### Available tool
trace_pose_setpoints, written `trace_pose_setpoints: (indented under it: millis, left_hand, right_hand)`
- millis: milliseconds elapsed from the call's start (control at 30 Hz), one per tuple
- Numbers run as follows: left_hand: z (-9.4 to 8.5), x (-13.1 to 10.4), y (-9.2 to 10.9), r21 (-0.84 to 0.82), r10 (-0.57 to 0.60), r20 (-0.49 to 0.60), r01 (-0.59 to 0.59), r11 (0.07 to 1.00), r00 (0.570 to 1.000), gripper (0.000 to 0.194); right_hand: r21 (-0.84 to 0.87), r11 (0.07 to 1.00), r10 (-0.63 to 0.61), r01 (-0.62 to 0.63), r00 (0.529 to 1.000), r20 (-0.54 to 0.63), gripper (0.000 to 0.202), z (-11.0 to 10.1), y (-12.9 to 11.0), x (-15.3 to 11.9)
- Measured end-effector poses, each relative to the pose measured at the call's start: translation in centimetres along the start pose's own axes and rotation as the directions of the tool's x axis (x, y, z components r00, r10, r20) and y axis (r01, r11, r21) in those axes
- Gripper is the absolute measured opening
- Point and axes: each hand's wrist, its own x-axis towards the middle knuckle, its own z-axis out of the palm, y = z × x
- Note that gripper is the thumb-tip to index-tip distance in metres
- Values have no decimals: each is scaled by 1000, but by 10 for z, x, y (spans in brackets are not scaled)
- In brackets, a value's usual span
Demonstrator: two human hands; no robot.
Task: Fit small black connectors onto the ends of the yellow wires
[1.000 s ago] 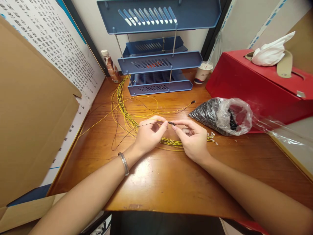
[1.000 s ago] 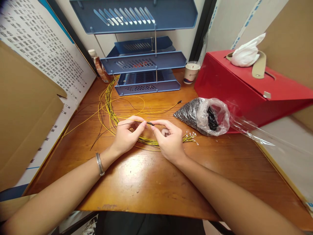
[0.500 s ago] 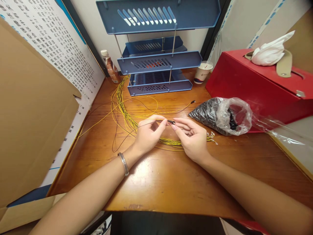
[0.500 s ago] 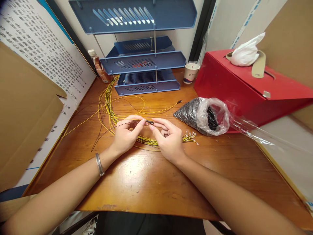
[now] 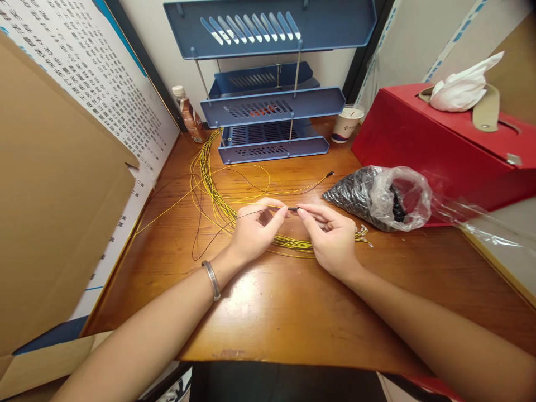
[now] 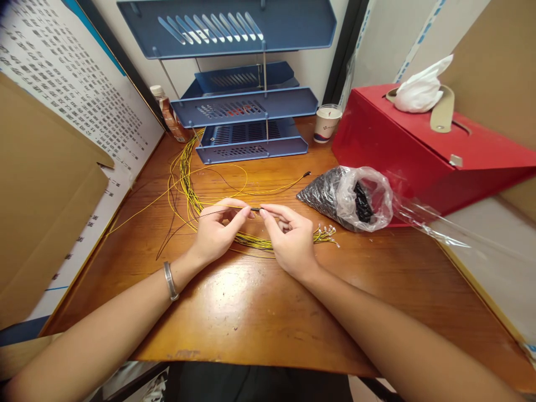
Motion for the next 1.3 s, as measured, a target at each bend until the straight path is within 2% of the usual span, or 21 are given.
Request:
trace_pose_setpoints:
  millis: [433,1300]
  left_hand:
    - [1,0,0,-12,-6,-11,6,1000,1000,17]
    - [1,0,1,-8,-7,20,7,1000,1000,16]
  right_hand:
    - [-1,1000,21,-21,1000,20,25,-2,0,-1]
    - [-1,1000,-24,24,999,30,20,-3,2,0]
